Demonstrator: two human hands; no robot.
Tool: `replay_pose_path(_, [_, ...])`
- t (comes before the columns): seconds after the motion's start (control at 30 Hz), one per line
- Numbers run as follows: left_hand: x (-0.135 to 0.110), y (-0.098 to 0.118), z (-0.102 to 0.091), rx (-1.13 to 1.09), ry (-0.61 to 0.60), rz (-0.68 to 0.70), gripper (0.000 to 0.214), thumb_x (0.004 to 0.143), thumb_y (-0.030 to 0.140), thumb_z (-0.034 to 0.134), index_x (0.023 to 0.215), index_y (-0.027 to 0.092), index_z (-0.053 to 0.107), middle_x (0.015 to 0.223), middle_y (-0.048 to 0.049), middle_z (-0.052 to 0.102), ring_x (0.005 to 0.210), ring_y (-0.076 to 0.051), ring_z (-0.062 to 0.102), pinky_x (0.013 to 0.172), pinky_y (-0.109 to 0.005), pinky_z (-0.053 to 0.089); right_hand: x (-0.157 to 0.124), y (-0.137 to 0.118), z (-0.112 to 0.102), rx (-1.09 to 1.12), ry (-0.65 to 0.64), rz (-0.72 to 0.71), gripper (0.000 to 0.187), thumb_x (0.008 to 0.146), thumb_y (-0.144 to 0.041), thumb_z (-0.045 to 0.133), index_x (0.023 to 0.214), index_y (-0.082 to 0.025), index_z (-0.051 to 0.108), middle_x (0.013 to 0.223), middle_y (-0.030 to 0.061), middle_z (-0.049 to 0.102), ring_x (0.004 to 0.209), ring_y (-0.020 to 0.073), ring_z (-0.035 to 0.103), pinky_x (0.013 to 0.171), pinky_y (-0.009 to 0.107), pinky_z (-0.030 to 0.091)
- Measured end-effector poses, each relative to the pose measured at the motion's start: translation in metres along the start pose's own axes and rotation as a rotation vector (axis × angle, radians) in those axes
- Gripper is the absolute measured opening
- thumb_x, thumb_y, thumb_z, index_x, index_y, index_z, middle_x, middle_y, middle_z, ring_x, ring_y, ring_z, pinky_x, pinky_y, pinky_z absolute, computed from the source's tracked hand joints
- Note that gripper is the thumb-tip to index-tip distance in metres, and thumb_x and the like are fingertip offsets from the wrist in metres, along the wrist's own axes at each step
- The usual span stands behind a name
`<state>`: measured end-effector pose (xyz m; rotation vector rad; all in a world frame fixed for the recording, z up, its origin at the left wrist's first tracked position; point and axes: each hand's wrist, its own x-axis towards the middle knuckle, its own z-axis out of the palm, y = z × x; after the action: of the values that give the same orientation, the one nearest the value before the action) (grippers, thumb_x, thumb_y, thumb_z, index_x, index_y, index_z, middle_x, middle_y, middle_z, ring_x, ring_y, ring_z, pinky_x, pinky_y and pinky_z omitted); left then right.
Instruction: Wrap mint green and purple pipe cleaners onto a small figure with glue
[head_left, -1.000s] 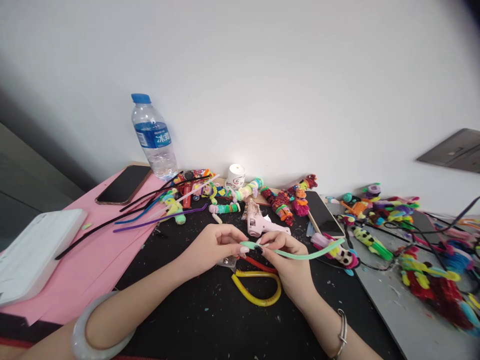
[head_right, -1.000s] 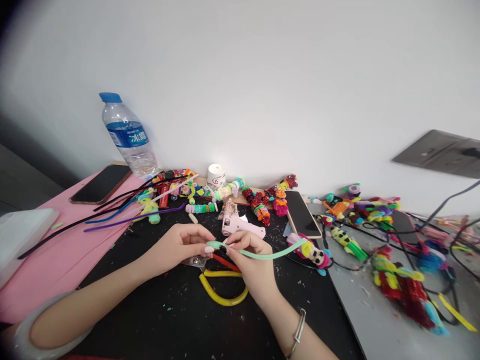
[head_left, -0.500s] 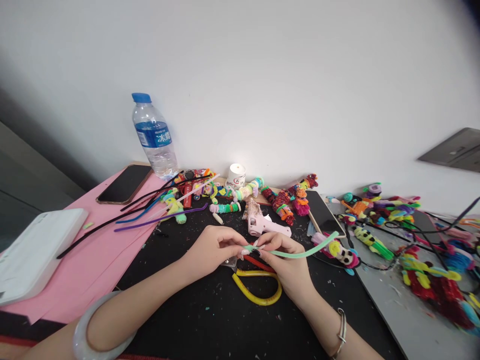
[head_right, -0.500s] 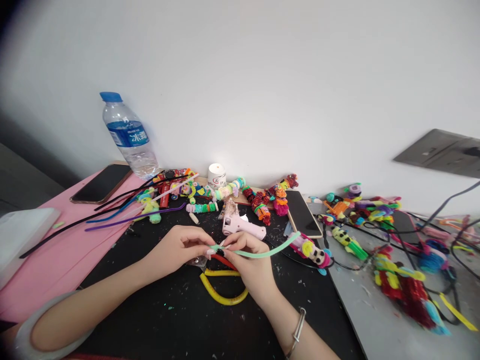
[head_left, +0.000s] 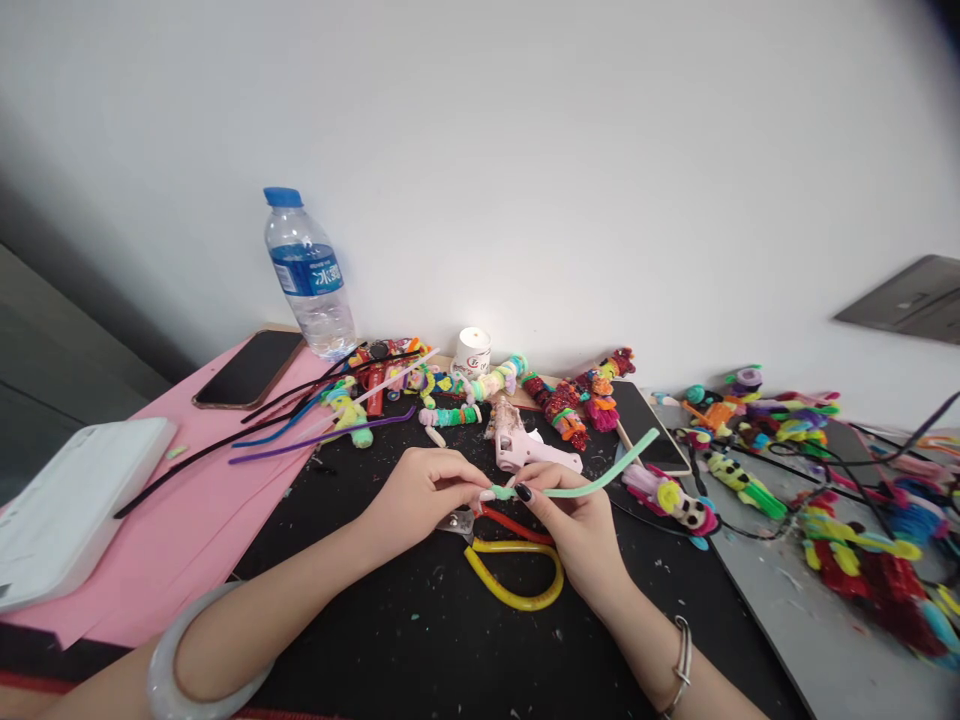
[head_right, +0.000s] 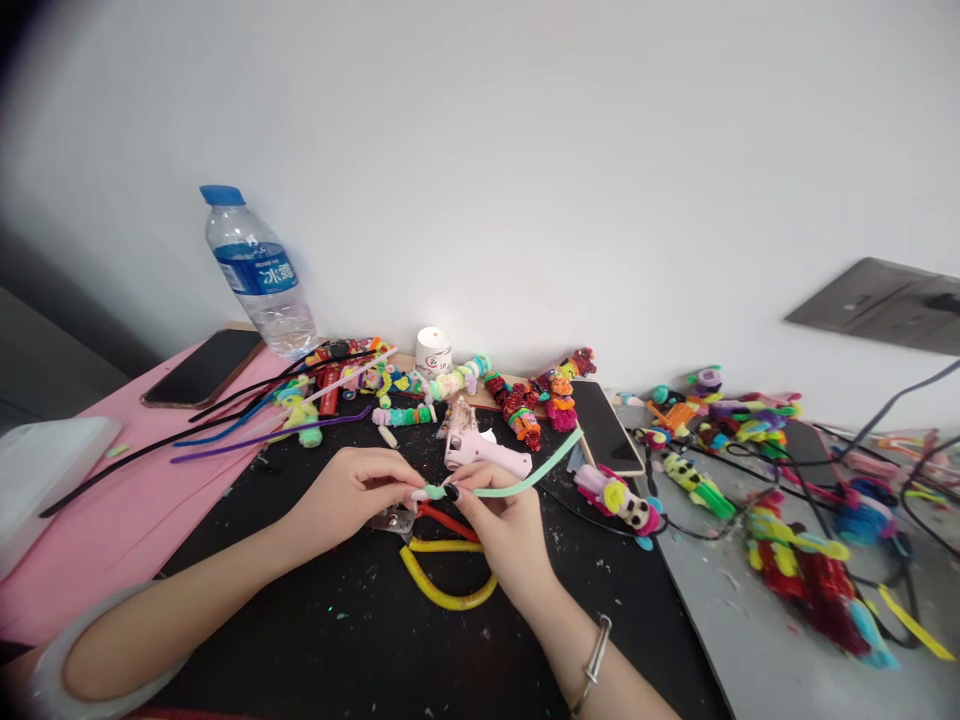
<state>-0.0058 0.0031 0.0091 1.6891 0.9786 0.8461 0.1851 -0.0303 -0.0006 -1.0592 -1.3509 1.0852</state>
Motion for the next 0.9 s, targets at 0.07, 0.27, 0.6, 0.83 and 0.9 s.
replay_pose_path(0.07, [0.0002, 0.0006, 0.0004, 0.016, 0.001, -0.004, 0.012, 0.076, 0.021, 0.063, 0.074, 0.015, 0.073, 0.066, -0.0024, 0.066, 0.061, -0.013, 0.062, 0.059, -0.021, 0.046, 0.0001, -0.0006, -0.0001, -0.011, -0.002, -0.003, 0.010, 0.079, -0.021, 0.065, 0.069, -0.018, 0.064, 0.082, 0.0030, 0.066, 0.080, 0.0160, 0.060, 0.077, 0.028, 0.045])
replay_pose_path(0.27, [0.0028, 0.0031, 0.0018, -0.127, -0.083, -0.225, 0.016, 0.076, 0.026, 0.062, 0.081, 0.013, 0.069, 0.065, -0.0035, 0.069, 0.062, -0.015, 0.064, 0.055, -0.020, 0.047, -0.0015, -0.0022, 0.0004, -0.041, 0.092, 0.060, 0.011, 0.081, -0.028, 0.062, 0.076, -0.018, 0.062, 0.063, -0.0023, 0.055, 0.055, 0.0094, 0.048, 0.051, 0.020, 0.040])
replay_pose_path(0.6, [0.0024, 0.0019, 0.0031, -0.225, -0.251, -0.301, 0.024, 0.076, 0.034, 0.063, 0.080, 0.012, 0.071, 0.058, -0.0022, 0.065, 0.055, -0.012, 0.060, 0.056, -0.020, 0.047, -0.0017, -0.0019, -0.0008, -0.060, 0.065, 0.106, 0.018, 0.080, -0.029, 0.063, 0.067, -0.017, 0.060, 0.056, -0.0018, 0.057, 0.048, 0.0087, 0.046, 0.046, 0.020, 0.035])
replay_pose_path(0.83, [0.0020, 0.0034, 0.0038, -0.157, -0.292, -0.243, 0.027, 0.079, 0.033, 0.059, 0.087, 0.011, 0.073, 0.053, -0.0016, 0.062, 0.049, -0.011, 0.054, 0.051, -0.020, 0.043, -0.0026, -0.0023, 0.0007, -0.017, 0.027, 0.144, 0.017, 0.079, -0.030, 0.064, 0.069, -0.017, 0.060, 0.054, -0.0021, 0.060, 0.046, 0.0085, 0.048, 0.044, 0.019, 0.036])
replay_pose_path(0.9, [0.0014, 0.0035, 0.0037, -0.151, -0.300, -0.232, 0.026, 0.080, 0.031, 0.057, 0.088, 0.011, 0.072, 0.054, -0.0014, 0.062, 0.050, -0.011, 0.054, 0.051, -0.020, 0.043, -0.0026, -0.0036, 0.0014, -0.017, 0.016, 0.148, 0.018, 0.079, -0.030, 0.064, 0.067, -0.017, 0.059, 0.054, -0.0020, 0.061, 0.045, 0.0084, 0.048, 0.044, 0.019, 0.036])
